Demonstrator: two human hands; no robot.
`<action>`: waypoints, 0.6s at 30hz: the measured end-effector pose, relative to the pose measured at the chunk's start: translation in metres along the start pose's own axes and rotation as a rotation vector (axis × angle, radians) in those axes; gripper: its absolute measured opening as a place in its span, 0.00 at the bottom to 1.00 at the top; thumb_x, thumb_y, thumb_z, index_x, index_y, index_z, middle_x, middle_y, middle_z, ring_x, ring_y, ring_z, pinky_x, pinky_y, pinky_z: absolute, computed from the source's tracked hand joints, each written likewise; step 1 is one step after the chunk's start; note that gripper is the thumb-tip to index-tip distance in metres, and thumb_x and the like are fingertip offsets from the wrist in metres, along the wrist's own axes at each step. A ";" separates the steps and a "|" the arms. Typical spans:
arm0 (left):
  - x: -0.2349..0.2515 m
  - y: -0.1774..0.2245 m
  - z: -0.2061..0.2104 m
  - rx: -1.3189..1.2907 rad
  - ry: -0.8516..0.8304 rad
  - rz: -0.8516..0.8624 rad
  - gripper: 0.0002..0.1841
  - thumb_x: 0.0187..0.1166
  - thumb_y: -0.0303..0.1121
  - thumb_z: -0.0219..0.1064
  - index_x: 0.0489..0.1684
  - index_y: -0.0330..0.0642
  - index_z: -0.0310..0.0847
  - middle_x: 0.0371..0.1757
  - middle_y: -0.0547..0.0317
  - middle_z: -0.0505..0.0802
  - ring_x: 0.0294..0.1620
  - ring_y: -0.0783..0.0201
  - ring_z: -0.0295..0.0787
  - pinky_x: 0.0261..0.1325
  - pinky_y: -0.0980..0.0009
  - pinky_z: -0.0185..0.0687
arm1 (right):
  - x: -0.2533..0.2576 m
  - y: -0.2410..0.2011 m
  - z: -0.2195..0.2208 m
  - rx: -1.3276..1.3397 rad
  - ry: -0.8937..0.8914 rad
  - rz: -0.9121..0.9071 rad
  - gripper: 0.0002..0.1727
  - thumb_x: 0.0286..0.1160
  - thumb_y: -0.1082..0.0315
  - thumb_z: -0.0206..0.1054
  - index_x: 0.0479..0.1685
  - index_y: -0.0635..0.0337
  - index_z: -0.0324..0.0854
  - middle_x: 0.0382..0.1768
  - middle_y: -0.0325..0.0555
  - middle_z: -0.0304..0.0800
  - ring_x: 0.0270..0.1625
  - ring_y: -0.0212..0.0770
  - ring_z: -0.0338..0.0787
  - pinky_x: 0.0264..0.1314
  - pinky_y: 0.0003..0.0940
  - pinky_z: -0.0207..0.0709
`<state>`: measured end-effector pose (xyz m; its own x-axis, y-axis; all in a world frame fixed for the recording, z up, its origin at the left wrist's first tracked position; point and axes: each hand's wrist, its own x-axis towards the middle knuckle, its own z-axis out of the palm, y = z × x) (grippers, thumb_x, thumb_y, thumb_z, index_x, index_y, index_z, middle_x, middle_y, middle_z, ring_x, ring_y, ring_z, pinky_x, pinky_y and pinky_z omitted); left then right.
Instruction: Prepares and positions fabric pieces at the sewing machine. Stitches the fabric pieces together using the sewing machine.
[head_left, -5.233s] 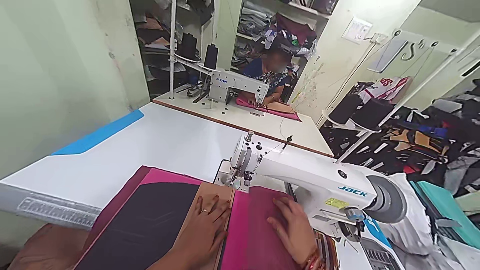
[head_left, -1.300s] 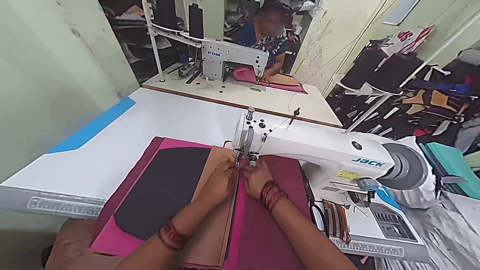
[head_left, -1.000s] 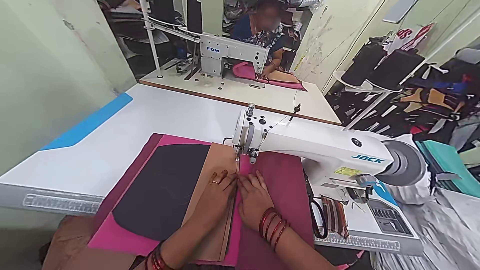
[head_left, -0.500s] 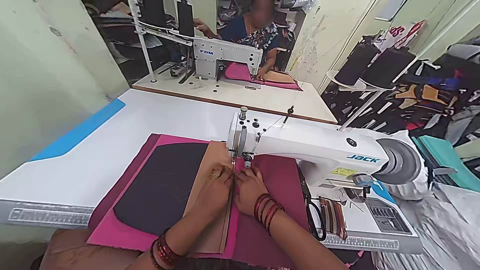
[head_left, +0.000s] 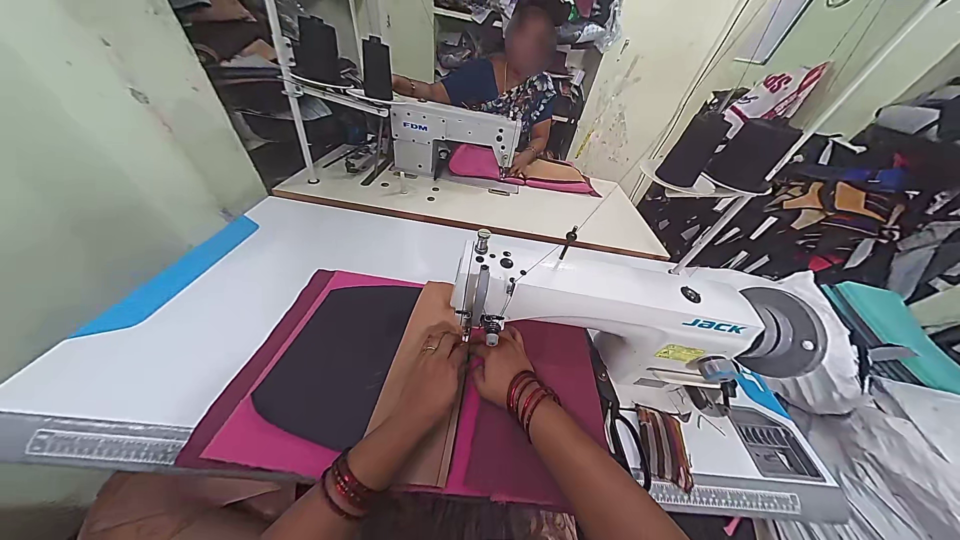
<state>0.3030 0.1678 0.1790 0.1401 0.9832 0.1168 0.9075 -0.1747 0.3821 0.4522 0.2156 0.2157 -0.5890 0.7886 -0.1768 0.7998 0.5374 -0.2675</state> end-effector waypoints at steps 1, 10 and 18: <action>-0.001 0.000 -0.001 -0.026 -0.007 -0.006 0.19 0.90 0.33 0.54 0.69 0.36 0.84 0.76 0.39 0.82 0.83 0.42 0.72 0.86 0.49 0.62 | -0.001 0.001 0.000 0.006 0.007 -0.007 0.22 0.80 0.64 0.57 0.69 0.54 0.87 0.77 0.44 0.83 0.87 0.50 0.68 0.94 0.56 0.41; -0.055 -0.018 0.021 -0.025 0.315 0.285 0.16 0.80 0.30 0.62 0.59 0.37 0.91 0.68 0.50 0.92 0.74 0.42 0.85 0.75 0.43 0.77 | -0.060 -0.031 0.028 -0.088 0.009 -0.044 0.33 0.78 0.68 0.56 0.87 0.61 0.69 0.91 0.41 0.63 0.94 0.48 0.60 0.96 0.60 0.29; -0.041 -0.006 0.009 0.009 0.183 0.191 0.17 0.80 0.29 0.58 0.59 0.35 0.90 0.70 0.53 0.91 0.76 0.43 0.83 0.79 0.46 0.72 | -0.041 -0.021 0.011 -0.068 -0.131 -0.051 0.33 0.78 0.64 0.60 0.85 0.61 0.70 0.91 0.41 0.64 0.94 0.49 0.56 0.95 0.63 0.27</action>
<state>0.2954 0.1294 0.1639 0.2361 0.9064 0.3502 0.8748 -0.3552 0.3295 0.4581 0.1686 0.2185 -0.6359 0.7161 -0.2878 0.7716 0.5984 -0.2158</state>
